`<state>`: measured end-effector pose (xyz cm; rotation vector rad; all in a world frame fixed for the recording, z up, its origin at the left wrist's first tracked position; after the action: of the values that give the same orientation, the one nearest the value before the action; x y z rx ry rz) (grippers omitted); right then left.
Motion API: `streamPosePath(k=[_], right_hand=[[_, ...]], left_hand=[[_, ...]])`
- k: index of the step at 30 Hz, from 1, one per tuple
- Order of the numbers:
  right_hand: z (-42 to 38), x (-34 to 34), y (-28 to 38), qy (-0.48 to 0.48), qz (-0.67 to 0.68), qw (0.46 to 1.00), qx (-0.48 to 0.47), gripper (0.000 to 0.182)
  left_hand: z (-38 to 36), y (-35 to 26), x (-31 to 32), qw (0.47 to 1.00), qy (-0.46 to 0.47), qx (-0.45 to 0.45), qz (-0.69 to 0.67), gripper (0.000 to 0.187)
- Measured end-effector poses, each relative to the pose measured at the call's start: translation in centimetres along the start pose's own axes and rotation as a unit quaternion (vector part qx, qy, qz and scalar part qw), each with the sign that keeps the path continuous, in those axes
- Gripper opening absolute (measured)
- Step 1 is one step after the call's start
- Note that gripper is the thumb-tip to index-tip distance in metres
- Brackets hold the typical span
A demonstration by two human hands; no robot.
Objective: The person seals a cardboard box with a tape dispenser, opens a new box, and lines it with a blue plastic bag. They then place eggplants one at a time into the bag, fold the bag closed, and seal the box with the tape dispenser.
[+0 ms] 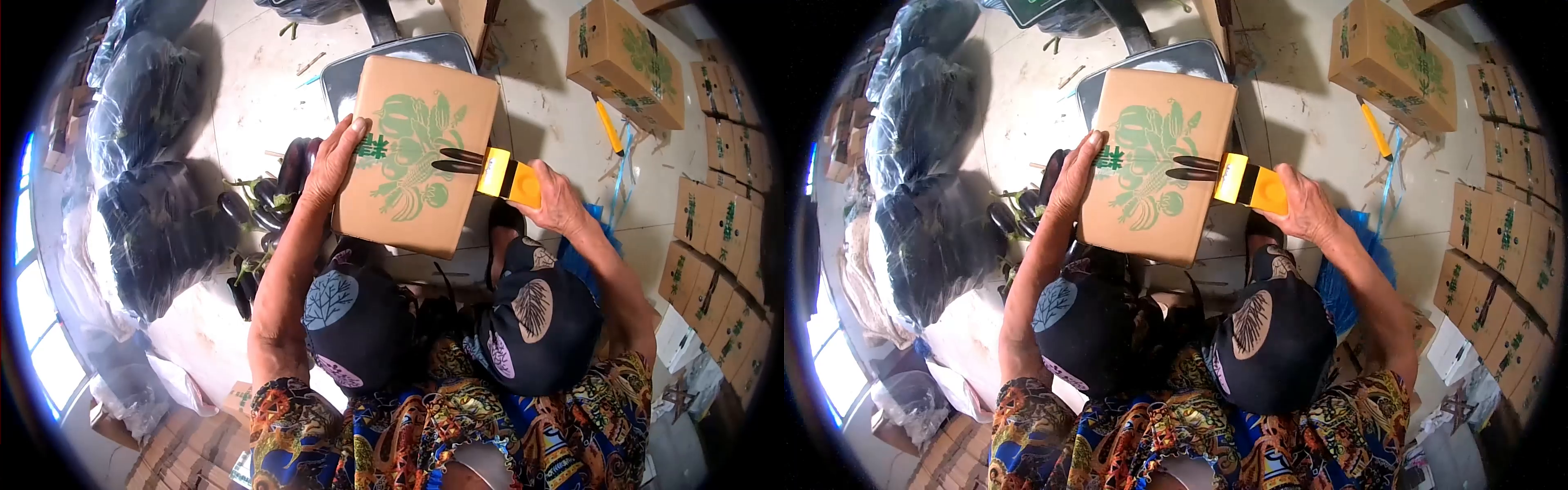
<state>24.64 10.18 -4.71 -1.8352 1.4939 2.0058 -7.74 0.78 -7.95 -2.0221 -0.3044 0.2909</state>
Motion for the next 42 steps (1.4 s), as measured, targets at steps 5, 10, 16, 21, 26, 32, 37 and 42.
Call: streamPosePath(k=[5, 10, 16, 21, 26, 32, 37, 42], right_hand=[[-0.6, -0.6, 0.6, -0.018, -0.005, 1.000, 0.009, 0.059], [-1.0, -7.9, 6.9, -0.039, -0.057, 0.998, 0.014, 0.061], [3.2, -8.2, 13.4, -0.022, -0.141, 0.990, 0.015, 0.052], [6.8, -7.8, 16.9, -0.020, -0.141, 0.990, -0.020, 0.044], [7.5, -7.7, 17.5, -0.031, -0.142, 0.988, -0.052, 0.044], [5.9, -7.4, 14.2, 0.001, -0.127, 0.992, -0.026, 0.048], [2.2, -6.0, 7.8, -0.063, -0.078, 0.995, -0.011, 0.053], [-0.9, -3.4, 2.8, -0.107, -0.022, 0.994, -0.008, 0.056]], left_hand=[[-2.1, -2.2, 2.3, 0.987, 0.046, -0.098, -0.120, 0.063], [0.1, 4.4, 6.4, 0.907, 0.107, -0.194, -0.359, 0.063], [3.5, 2.2, 2.8, 0.993, 0.099, -0.031, 0.055, 0.076], [2.4, -6.5, 3.1, 0.995, 0.047, 0.061, 0.064, 0.070], [1.3, -11.0, 3.9, 0.931, -0.020, 0.158, 0.329, 0.054], [3.2, -9.1, 0.2, 0.895, -0.089, 0.155, 0.408, 0.057], [3.1, -9.3, -0.3, 0.896, -0.096, 0.149, 0.407, 0.060], [3.1, -9.3, -0.6, 0.902, -0.097, 0.176, 0.382, 0.060]])
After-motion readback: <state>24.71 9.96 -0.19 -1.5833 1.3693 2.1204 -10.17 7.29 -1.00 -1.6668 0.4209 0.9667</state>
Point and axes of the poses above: each hand's wrist, its own z-axis towards the middle knuckle, its own x-axis out of the palm, y = z × x, the point moved 9 cm from there along z, towards the middle knuckle, and after that the axes turned 3 degrees about x, right-handed, at the moved point
